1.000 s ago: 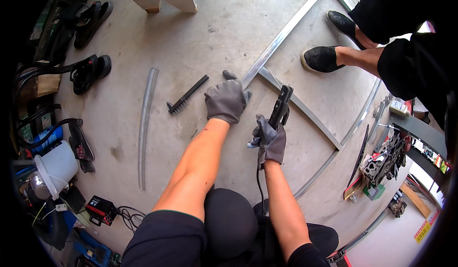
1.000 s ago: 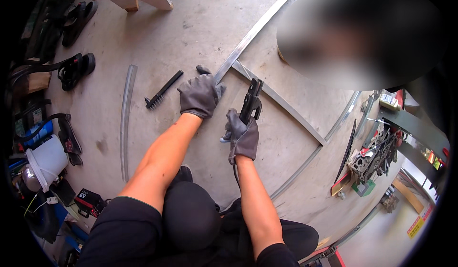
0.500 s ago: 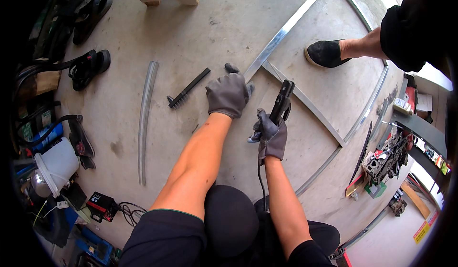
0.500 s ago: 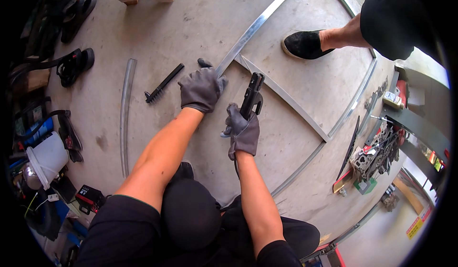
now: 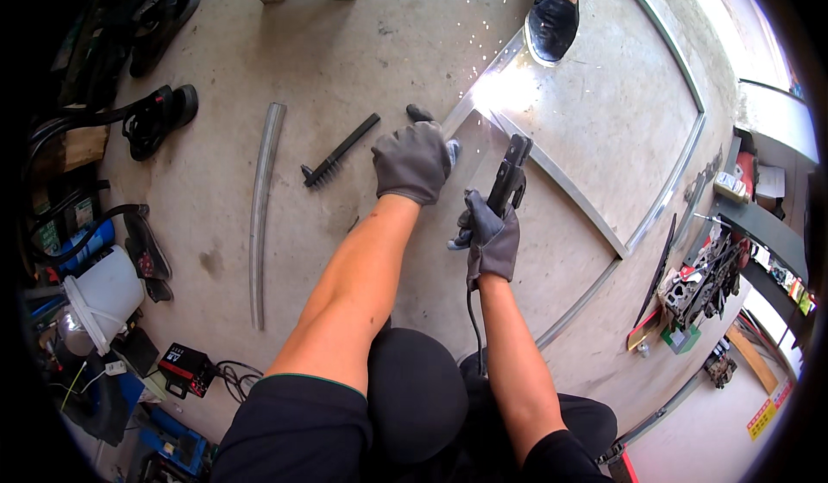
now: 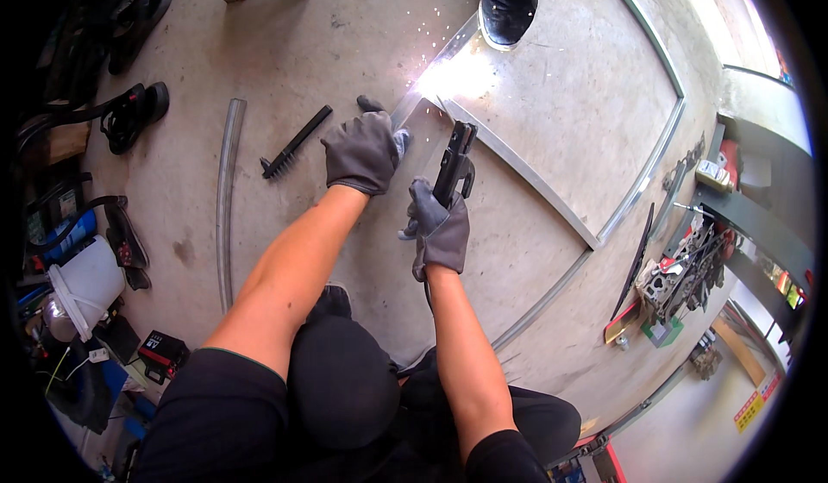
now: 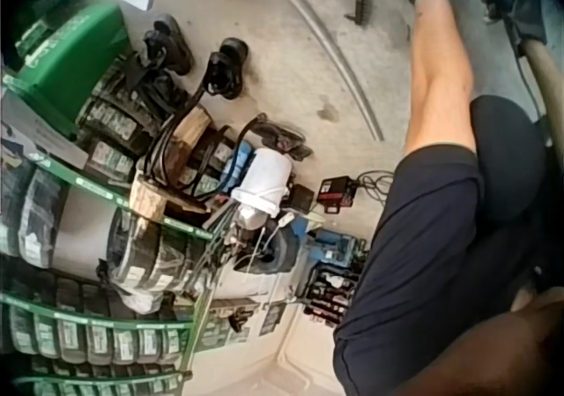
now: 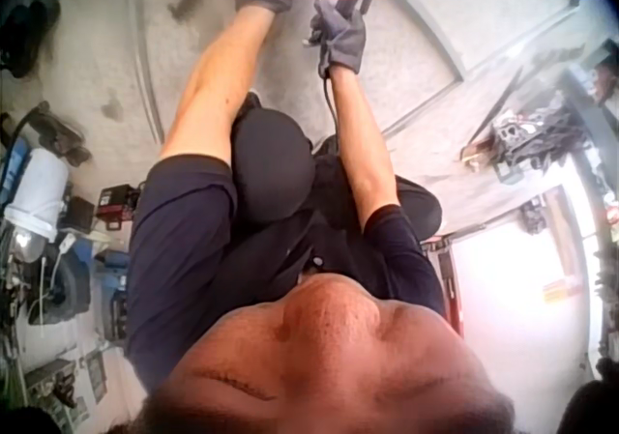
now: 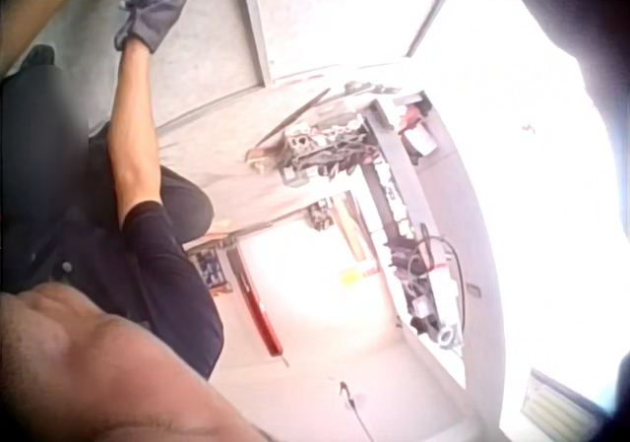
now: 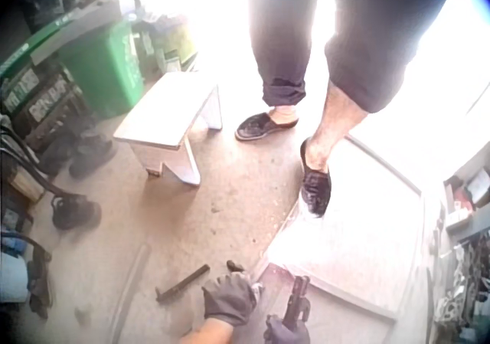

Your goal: The person welds the joints of a rectangular metal frame lying on the floor. They use a welding torch to join the metal bars at the corners and along the seams, creating bright sparks. The person repositions the frame and continues welding different sections.

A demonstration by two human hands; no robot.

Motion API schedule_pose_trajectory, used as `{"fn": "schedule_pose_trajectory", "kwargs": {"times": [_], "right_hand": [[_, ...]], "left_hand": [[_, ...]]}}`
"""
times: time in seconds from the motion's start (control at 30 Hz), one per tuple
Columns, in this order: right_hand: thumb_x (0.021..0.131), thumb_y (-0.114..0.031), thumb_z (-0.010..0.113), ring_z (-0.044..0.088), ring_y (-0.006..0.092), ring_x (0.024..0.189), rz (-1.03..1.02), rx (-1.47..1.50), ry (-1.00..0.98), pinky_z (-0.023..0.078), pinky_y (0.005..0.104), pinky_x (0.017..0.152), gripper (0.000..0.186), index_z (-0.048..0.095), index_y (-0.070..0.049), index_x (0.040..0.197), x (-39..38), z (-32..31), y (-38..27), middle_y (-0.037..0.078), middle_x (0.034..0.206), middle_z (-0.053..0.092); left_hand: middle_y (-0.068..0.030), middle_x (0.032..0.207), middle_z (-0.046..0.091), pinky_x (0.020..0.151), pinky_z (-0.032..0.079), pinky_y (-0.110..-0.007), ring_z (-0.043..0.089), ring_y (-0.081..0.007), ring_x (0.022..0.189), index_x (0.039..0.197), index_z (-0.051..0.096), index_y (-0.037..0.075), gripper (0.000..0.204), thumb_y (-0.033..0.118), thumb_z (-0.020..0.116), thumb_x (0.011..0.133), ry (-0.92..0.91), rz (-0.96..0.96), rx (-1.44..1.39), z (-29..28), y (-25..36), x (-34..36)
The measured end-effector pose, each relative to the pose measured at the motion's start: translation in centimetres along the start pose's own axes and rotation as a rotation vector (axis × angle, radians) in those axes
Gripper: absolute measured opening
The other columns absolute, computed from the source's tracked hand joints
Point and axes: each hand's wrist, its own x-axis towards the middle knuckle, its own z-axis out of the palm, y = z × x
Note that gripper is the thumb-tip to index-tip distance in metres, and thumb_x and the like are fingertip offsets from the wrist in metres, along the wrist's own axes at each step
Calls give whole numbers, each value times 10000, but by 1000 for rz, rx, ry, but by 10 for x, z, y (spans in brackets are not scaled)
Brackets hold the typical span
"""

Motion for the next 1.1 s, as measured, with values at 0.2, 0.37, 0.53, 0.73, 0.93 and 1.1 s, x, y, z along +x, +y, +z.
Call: {"fn": "schedule_pose_trajectory", "kwargs": {"times": [0.2, 0.37, 0.53, 0.73, 0.93, 1.1], "right_hand": [[1008, -316, 872, 618, 156, 526, 6, 45, 6, 555, 346, 447, 320, 728, -33, 1050, -13, 1, -10, 66, 740, 666], [992, -311, 888, 583, 161, 469, 4, 155, 6, 544, 350, 429, 328, 719, -30, 1003, -19, -5, -19, 70, 710, 645], [983, -271, 871, 598, 184, 460, 45, 173, -19, 560, 375, 417, 288, 735, -21, 1022, -13, -5, -15, 90, 714, 663], [993, -264, 842, 609, 199, 465, 68, 178, -35, 575, 390, 426, 277, 774, -1, 1045, -7, -1, -11, 98, 721, 673], [1042, -316, 780, 622, 203, 505, 69, 165, -65, 571, 384, 448, 353, 808, 14, 1166, -1, -4, -5, 95, 738, 668], [1039, -281, 782, 636, 202, 508, 56, 198, -80, 577, 388, 442, 340, 798, 27, 1184, 4, -6, 1, 99, 740, 683]], "left_hand": [[-137, 924, 780, 759, 598, -555, 803, -373, 858, 1031, 758, 125, 439, 560, 694, 1030, 216, 77, 98, 7, -2, -4], [-148, 908, 771, 740, 589, -574, 795, -384, 844, 990, 749, 113, 425, 531, 687, 1031, 19, 1, 22, 10, -3, 0], [-91, 1010, 751, 751, 550, -580, 787, -339, 875, 1144, 721, 117, 508, 612, 645, 1054, 163, 82, 124, 19, -6, -6], [-82, 1023, 707, 770, 529, -582, 765, -313, 865, 1175, 683, 137, 503, 625, 625, 1068, 233, 142, 137, 35, -11, -6], [-71, 996, 723, 763, 526, -578, 761, -301, 845, 1152, 688, 138, 495, 622, 619, 1074, 210, 122, 137, 30, -8, -6], [-49, 926, 731, 735, 544, -548, 776, -283, 829, 1126, 705, 107, 508, 606, 625, 1073, 129, 76, 177, 23, -5, -5]]}}
